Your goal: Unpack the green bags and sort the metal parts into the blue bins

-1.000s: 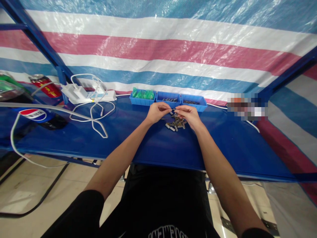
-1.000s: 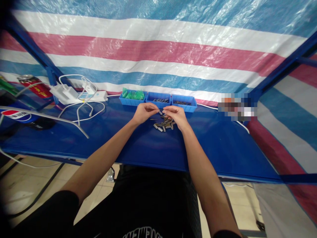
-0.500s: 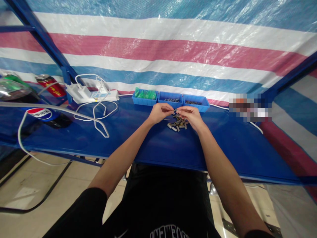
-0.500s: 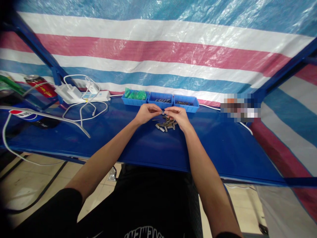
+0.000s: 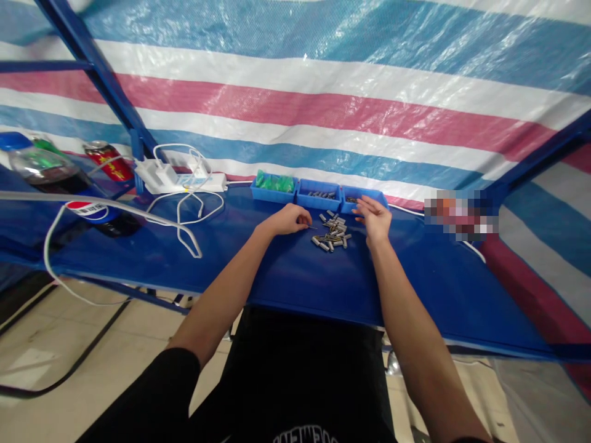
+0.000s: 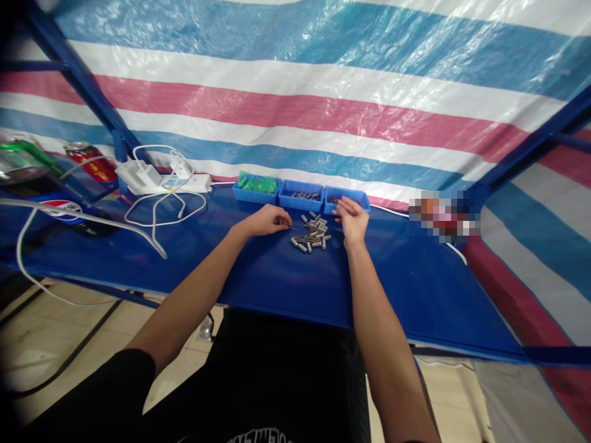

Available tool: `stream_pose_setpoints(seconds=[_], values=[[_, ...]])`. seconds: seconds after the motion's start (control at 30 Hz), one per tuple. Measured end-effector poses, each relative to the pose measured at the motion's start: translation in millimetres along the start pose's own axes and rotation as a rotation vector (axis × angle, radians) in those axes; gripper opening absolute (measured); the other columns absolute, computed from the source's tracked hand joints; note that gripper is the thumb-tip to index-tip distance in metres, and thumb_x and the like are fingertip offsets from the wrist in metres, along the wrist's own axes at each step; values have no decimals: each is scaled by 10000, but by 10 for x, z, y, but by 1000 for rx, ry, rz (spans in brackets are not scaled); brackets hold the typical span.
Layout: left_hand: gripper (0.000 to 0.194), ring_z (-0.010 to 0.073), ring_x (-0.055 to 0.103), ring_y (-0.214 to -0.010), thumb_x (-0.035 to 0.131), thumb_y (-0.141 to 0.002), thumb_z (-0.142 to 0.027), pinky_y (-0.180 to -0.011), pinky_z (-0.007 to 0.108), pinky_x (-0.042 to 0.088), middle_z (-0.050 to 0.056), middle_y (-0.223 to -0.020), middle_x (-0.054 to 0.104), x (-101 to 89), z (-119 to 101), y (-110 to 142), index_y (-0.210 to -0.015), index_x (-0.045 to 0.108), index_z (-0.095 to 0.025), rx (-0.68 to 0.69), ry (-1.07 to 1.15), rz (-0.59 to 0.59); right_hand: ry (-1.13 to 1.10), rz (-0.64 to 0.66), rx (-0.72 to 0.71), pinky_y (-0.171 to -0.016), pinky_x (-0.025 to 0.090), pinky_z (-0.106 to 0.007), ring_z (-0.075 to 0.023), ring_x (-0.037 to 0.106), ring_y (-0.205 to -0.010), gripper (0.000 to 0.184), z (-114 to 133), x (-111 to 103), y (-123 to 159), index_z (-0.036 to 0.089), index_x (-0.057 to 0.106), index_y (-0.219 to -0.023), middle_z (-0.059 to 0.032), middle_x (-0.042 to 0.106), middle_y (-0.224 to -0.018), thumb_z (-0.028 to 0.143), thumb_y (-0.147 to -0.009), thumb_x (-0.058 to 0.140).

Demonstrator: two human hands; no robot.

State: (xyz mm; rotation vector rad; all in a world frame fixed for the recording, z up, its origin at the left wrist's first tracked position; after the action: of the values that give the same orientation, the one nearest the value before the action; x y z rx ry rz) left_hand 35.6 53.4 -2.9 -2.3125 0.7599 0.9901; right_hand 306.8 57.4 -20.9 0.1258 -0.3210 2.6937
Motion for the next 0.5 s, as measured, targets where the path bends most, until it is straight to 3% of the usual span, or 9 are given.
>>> stream_pose_setpoints(seconds=[0.17,0.5], values=[[242,159,674,-691,638,-806,-66,-656,234,494,60,-793,757,38,3,-20,-978,794,-134,-2,-79,10,40,6,8,-510,543,-290,-198,730,-677,415,-17,6,13,189,767,-1000,-92,809,-1034,386,-638,811],[144,195,649,-801,595,-878,-95,-761,288,511,109,-936,713,54,-65,-15,-967,707,-114,-7,-354,6,54,49,38,-505,503,-284,-178,689,-601,294,26,149,137,207,779,-909,-49,810,-900,355,-656,765]])
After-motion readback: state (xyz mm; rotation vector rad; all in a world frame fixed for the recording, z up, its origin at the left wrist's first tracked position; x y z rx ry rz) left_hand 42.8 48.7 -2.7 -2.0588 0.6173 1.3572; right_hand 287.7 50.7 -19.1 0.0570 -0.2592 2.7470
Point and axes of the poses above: each hand's wrist, its own y-axis away from the middle knuckle, its own x-axis out of the palm, z = x × y, the point moved 6 cm from there along -y, towards the middle knuckle
